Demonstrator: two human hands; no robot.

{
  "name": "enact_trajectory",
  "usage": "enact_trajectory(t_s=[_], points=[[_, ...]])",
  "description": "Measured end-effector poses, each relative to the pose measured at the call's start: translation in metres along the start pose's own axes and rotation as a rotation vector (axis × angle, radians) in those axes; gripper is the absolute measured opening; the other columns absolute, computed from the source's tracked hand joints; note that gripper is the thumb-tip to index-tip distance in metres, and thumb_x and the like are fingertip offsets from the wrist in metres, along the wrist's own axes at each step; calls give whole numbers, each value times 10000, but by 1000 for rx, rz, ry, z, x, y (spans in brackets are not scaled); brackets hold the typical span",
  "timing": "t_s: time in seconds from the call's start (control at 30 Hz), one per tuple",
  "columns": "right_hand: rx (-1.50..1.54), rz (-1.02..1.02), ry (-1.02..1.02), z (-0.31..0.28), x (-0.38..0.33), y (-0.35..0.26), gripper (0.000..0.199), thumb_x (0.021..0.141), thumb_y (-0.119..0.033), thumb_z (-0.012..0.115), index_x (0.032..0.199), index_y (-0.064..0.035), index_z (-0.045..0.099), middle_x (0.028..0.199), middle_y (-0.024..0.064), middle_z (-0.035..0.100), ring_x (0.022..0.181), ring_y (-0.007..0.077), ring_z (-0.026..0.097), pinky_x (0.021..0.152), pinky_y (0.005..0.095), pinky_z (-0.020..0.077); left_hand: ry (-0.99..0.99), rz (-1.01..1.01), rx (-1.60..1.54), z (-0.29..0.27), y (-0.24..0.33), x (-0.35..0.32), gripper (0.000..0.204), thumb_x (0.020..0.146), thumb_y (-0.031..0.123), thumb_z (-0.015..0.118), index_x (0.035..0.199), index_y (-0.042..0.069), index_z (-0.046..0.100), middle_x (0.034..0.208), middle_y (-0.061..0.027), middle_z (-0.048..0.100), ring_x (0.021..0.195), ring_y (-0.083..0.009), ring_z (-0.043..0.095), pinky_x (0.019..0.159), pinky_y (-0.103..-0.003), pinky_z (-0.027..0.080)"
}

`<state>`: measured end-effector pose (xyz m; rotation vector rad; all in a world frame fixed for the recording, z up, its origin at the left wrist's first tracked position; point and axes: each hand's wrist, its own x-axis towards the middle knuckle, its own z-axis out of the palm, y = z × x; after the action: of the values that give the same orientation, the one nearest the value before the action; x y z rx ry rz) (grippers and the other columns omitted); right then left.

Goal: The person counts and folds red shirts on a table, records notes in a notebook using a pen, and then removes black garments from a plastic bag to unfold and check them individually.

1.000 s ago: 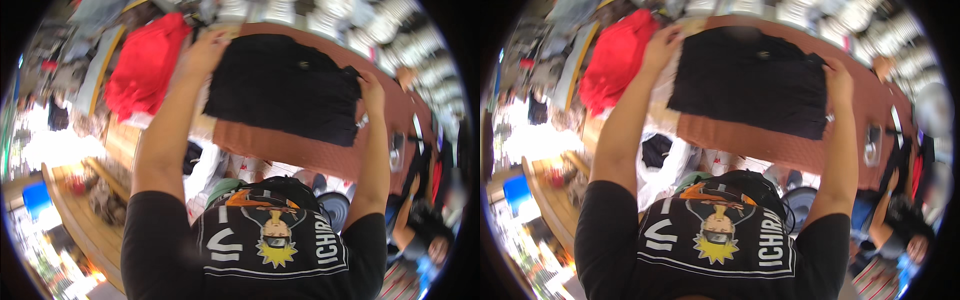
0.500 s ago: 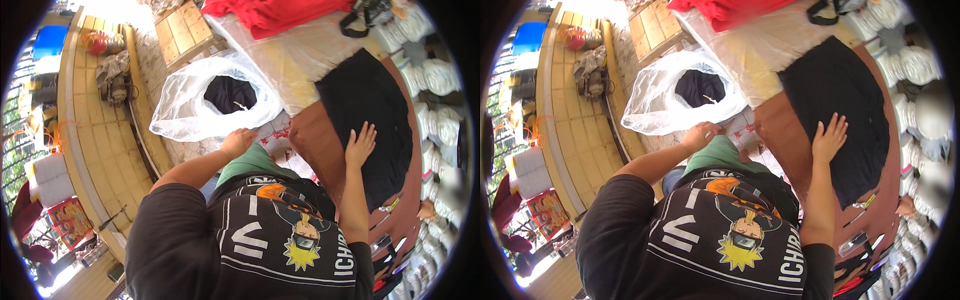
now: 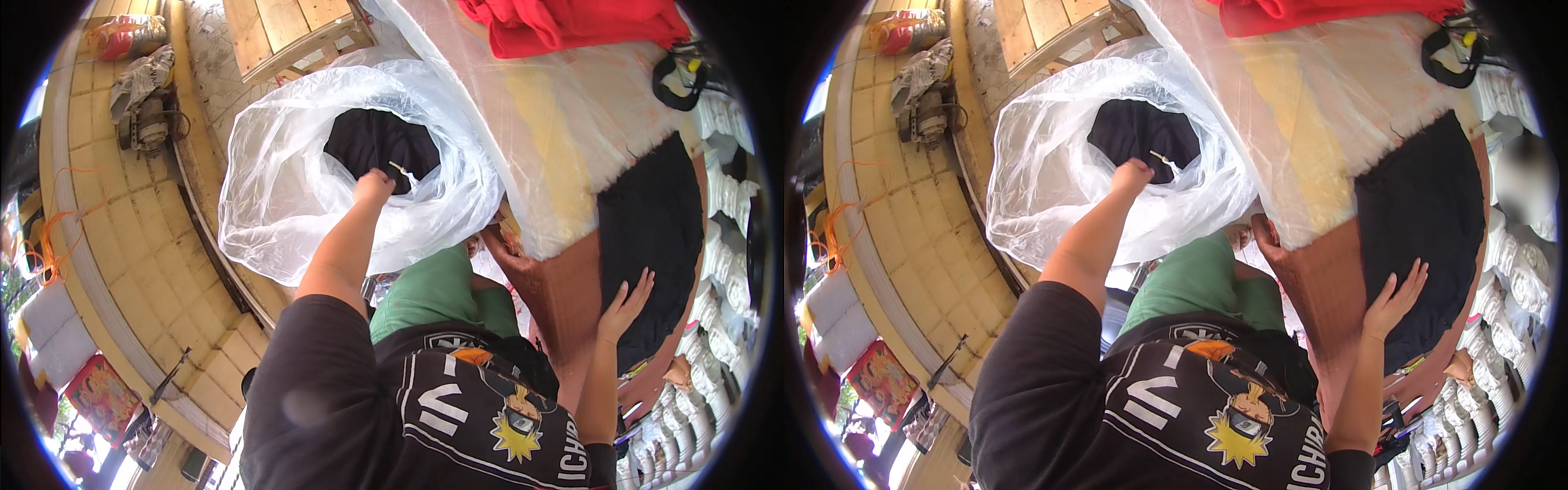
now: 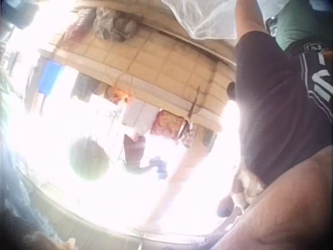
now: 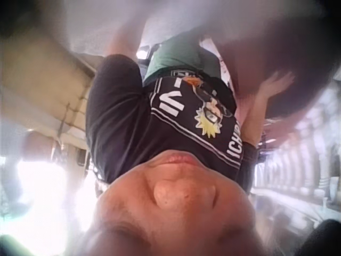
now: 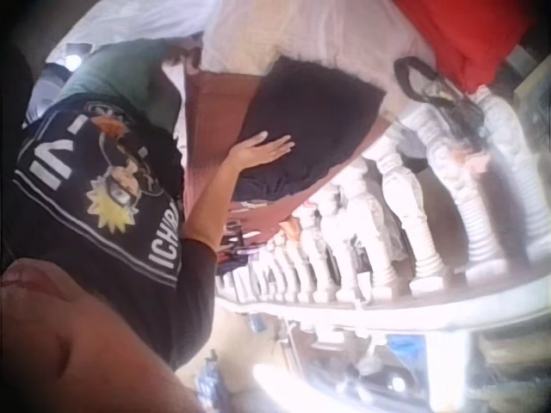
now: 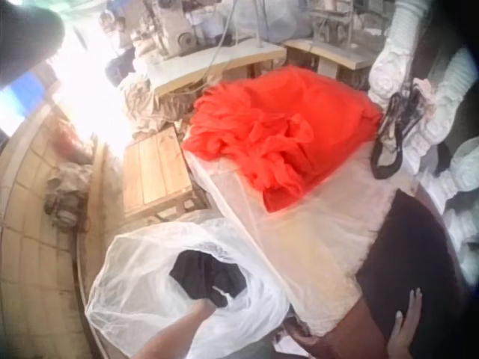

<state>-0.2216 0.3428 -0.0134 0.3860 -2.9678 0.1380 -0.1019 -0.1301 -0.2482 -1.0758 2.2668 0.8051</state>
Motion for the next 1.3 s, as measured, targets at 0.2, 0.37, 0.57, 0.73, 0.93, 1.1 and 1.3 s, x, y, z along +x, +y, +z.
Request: enact_trajectory(t_s=[0.2, 0.37, 0.57, 0.73, 0.93, 1.1, 1.3], points=[[53, 64, -53, 0, 5, -11, 476, 953, -259, 343, 1347, 8, 328, 1418, 196, 281, 1334, 333, 220, 1083, 432, 173, 364, -391, -78, 19, 14, 51, 310, 761, 301, 675, 964, 77, 608, 941, -111, 638, 928, -280, 608, 809, -377, 478], [68, 82, -75, 0, 7, -14, 490, 954, -274, 319, 1353, 10, 313, 1422, 198, 268, 1338, 325, 213, 1085, 432, 168, 480, -270, -460, 26, -21, 45, 260, 828, 291, 613, 966, 72, 598, 870, -141, 648, 851, -306, 620, 741, -389, 474], [43, 82, -73, -2, 7, -11, 486, 949, -269, 335, 1353, 1, 318, 1419, 201, 269, 1333, 336, 216, 1081, 436, 175, 488, -154, -904, -2, -28, 3, 186, 888, 228, 572, 907, 43, 585, 774, 15, 591, 714, -65, 508, 696, -231, 423], [26, 68, -49, 0, 6, -6, 477, 942, -260, 352, 1348, -9, 332, 1417, 200, 272, 1327, 343, 225, 1077, 441, 184, 484, 108, -664, -50, 26, -21, 160, 896, 201, 552, 913, 42, 550, 746, -55, 576, 646, -136, 511, 623, -278, 429], [4, 67, -31, 0, 7, -3, 481, 937, -268, 364, 1346, -17, 341, 1415, 199, 279, 1318, 353, 239, 1073, 442, 193, 249, 604, -481, -49, 66, -98, 138, 866, 142, 561, 965, 54, 522, 827, -169, 596, 778, -363, 593, 653, -375, 475], [-39, 50, -6, -5, 0, -3, 482, 928, -263, 391, 1345, -26, 347, 1402, 203, 301, 1305, 365, 261, 1057, 450, 220, 165, 538, -517, -76, 77, -147, 128, 869, 135, 559, 955, 54, 509, 783, -163, 606, 720, -365, 599, 613, -375, 480], [-80, 73, 38, -8, -3, 0, 533, 843, -268, 524, 1312, -49, 395, 1356, 200, 370, 1264, 357, 325, 986, 471, 291, 115, 807, -671, -200, 158, -217, 107, 899, 127, 529, 882, 23, 508, 626, -24, 457, 590, -79, 413, 550, -236, 387]])
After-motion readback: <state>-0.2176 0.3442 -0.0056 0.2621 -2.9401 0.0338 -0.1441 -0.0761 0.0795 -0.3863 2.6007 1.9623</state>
